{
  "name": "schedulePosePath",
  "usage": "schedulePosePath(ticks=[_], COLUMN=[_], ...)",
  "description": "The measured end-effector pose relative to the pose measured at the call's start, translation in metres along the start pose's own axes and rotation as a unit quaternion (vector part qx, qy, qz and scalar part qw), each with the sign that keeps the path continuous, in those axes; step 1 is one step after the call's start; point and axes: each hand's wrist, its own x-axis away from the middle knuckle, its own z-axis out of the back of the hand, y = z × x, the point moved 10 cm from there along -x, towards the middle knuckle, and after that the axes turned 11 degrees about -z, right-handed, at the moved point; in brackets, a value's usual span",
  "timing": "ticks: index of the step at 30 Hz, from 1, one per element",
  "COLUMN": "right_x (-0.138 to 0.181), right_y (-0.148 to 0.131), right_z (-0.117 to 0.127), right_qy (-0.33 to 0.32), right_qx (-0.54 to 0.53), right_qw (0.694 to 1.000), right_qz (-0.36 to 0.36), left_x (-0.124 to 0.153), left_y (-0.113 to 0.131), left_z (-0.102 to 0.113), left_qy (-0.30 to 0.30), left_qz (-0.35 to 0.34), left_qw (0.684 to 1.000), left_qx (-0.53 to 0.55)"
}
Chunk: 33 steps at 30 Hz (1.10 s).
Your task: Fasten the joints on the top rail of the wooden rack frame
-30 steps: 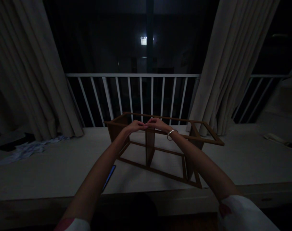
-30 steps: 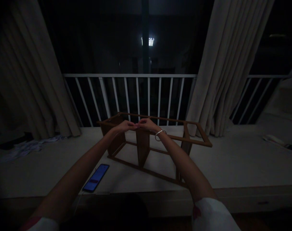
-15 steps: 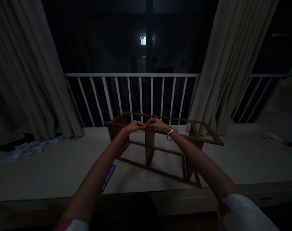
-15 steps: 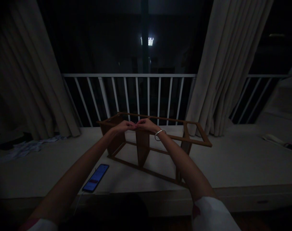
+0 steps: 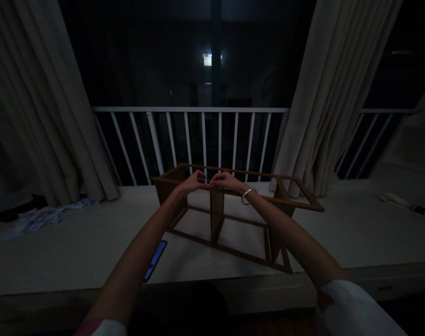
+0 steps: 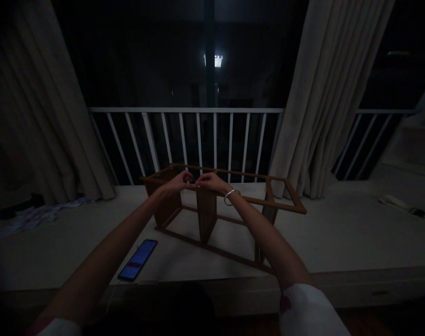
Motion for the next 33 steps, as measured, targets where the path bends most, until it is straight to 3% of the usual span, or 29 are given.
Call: schedulePosePath(ticks=[6, 11, 14, 33], right_x=[0.001, 0.001, 0.001, 0.002], right_y=[0.0, 0.003, 0.003, 0.004], right_z=[-0.002, -0.001, -0.001, -0.002], right_qy=[-0.009, -0.006, -0.009, -0.006], right_qx=[-0.005, -0.001, -0.004, -0.007], right_qw=[1.0, 1.0, 1.0, 1.0], right_qz=[-0.002, -0.014, -0.016, -0.015], left_x=[0.003, 0.001, 0.0, 0.001], left_y=[0.014, 0.009, 0.004, 0.0], left_z=[-0.016, 0.002, 0.005, -0.008], left_qy=[-0.084, -0.012, 0.002, -0.074], left_qz=[-0.008, 0.01, 0.019, 0.029], left_qw=[0.996, 1.0, 1.0, 0.997], left_qx=[0.016, -0.019, -0.023, 0.003])
